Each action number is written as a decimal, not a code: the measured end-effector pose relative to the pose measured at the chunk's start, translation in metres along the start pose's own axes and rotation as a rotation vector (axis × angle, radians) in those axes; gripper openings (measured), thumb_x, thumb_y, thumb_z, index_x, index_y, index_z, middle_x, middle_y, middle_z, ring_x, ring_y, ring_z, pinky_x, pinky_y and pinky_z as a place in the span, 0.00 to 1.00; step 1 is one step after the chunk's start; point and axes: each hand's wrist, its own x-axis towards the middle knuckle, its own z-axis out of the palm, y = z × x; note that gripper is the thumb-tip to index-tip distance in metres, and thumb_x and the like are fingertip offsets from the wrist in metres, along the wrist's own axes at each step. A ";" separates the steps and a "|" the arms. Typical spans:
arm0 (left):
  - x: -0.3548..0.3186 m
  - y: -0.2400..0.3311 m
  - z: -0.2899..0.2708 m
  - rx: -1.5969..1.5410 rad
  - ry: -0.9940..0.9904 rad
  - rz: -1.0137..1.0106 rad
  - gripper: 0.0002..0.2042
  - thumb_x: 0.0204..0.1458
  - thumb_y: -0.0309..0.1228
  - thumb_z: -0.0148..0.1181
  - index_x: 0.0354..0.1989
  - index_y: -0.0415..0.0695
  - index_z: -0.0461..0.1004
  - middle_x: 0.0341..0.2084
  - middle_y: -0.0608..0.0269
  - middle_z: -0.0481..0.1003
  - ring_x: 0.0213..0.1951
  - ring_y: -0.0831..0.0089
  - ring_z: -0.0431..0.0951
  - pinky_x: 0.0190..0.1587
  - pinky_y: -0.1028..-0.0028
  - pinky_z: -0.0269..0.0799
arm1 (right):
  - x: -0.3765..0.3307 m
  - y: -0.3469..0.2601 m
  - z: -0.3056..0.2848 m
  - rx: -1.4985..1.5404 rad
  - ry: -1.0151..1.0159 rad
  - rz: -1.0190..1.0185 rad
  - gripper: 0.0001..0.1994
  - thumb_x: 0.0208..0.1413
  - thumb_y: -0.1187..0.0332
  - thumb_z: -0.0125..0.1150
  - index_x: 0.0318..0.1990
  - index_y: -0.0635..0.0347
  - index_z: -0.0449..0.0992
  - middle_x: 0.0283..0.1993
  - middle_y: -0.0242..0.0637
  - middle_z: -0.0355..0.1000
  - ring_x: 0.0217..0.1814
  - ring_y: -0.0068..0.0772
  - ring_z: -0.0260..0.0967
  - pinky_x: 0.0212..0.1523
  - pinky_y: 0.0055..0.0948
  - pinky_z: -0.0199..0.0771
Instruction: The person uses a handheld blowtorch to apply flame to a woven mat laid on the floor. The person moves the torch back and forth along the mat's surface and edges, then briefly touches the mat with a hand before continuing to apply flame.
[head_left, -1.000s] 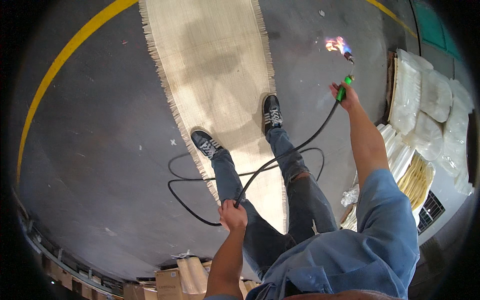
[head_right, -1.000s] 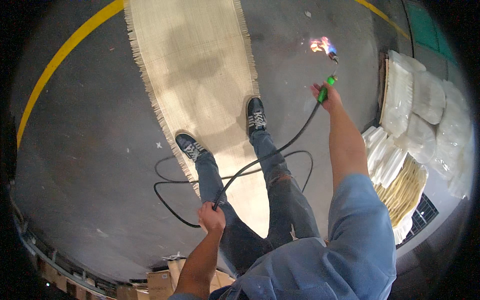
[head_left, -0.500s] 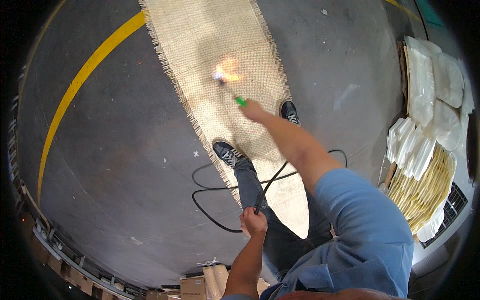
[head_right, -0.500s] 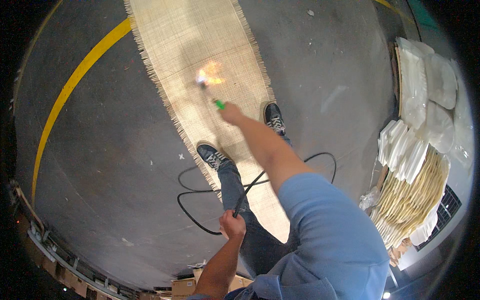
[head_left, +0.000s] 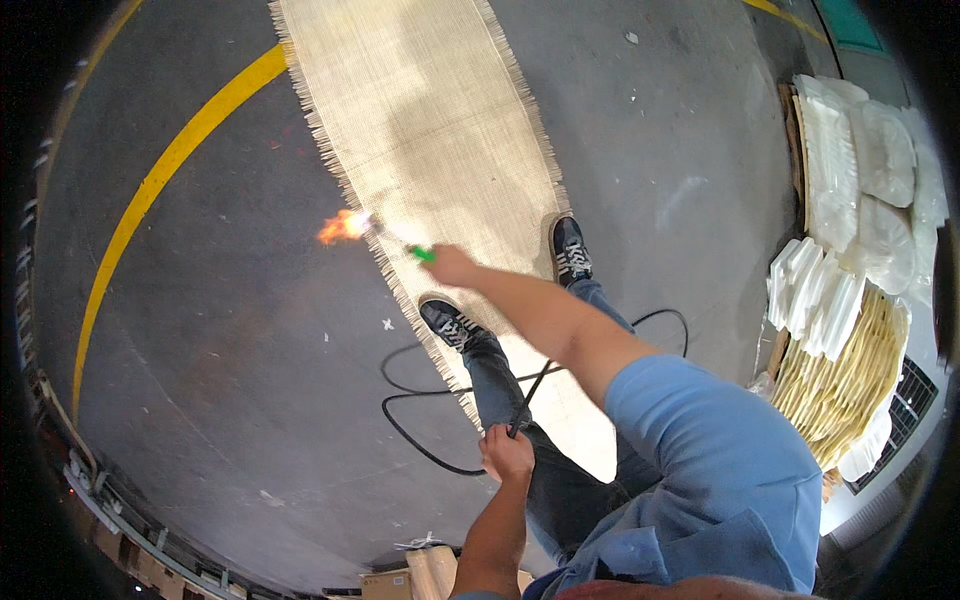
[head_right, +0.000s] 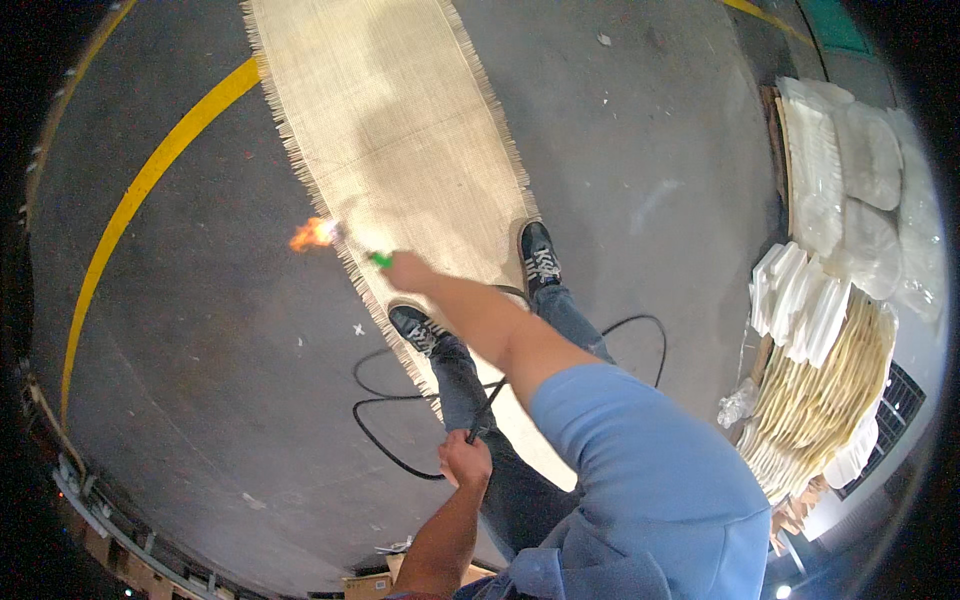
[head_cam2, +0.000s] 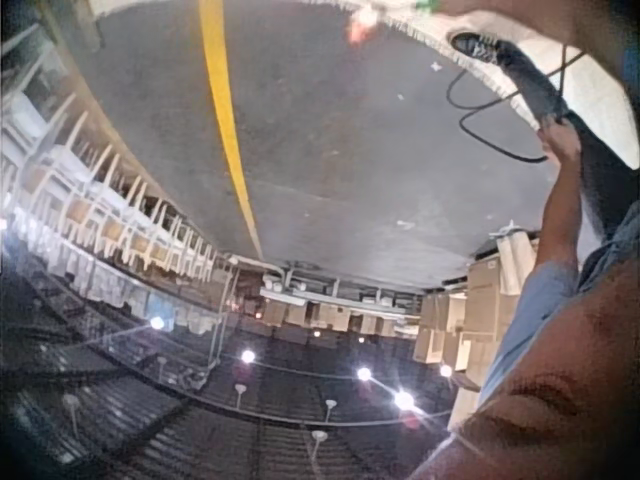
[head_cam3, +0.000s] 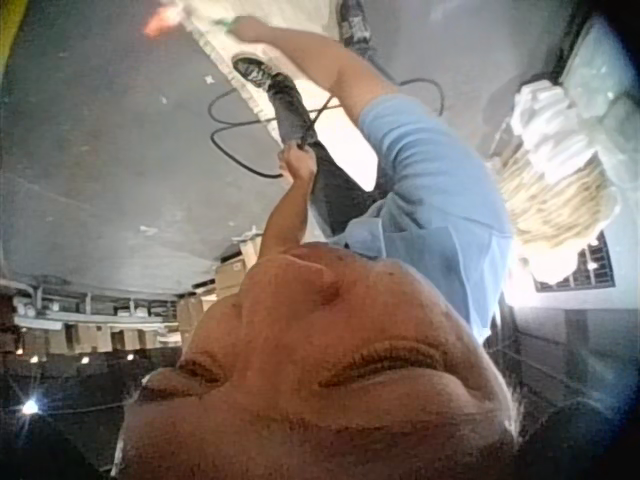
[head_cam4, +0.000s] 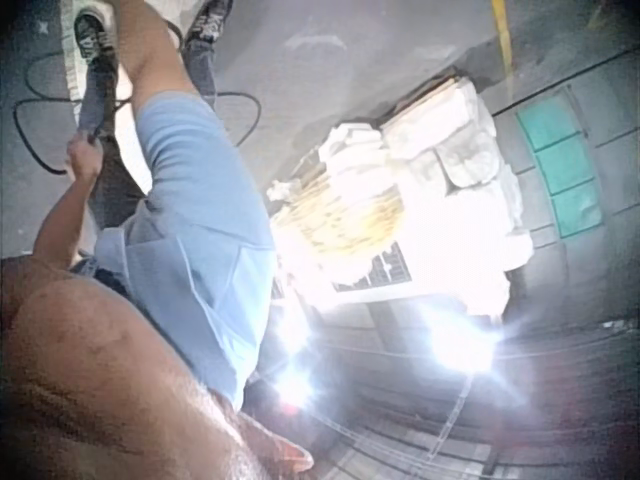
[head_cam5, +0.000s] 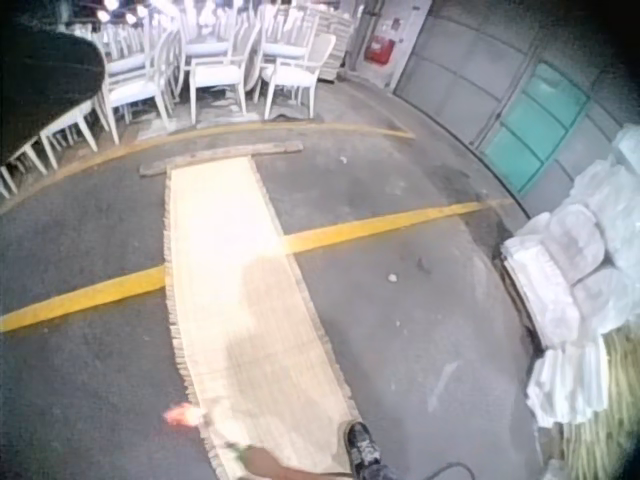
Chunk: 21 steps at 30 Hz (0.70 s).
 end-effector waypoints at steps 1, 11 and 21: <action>-0.001 -0.002 0.003 0.002 -0.016 0.001 0.08 0.46 0.33 0.57 0.33 0.46 0.77 0.40 0.65 0.76 0.47 0.59 0.72 0.47 0.60 0.71 | -0.001 0.033 -0.015 0.091 0.083 0.142 0.24 0.57 0.51 0.57 0.46 0.68 0.74 0.43 0.56 0.75 0.46 0.53 0.74 0.47 0.45 0.72; 0.000 -0.007 -0.001 -0.097 -0.084 -0.045 0.10 0.47 0.33 0.58 0.38 0.47 0.77 0.41 0.63 0.76 0.50 0.58 0.71 0.51 0.59 0.68 | -0.110 0.245 -0.249 0.482 0.805 0.598 0.19 0.60 0.52 0.56 0.25 0.58 0.68 0.15 0.33 0.61 0.14 0.30 0.62 0.14 0.35 0.63; 0.005 -0.005 -0.024 -0.030 -0.098 -0.070 0.12 0.48 0.34 0.58 0.41 0.47 0.77 0.44 0.64 0.76 0.50 0.59 0.72 0.52 0.61 0.69 | -0.027 0.196 -0.176 0.158 0.671 0.424 0.17 0.59 0.55 0.58 0.38 0.61 0.69 0.25 0.38 0.65 0.22 0.33 0.64 0.19 0.35 0.64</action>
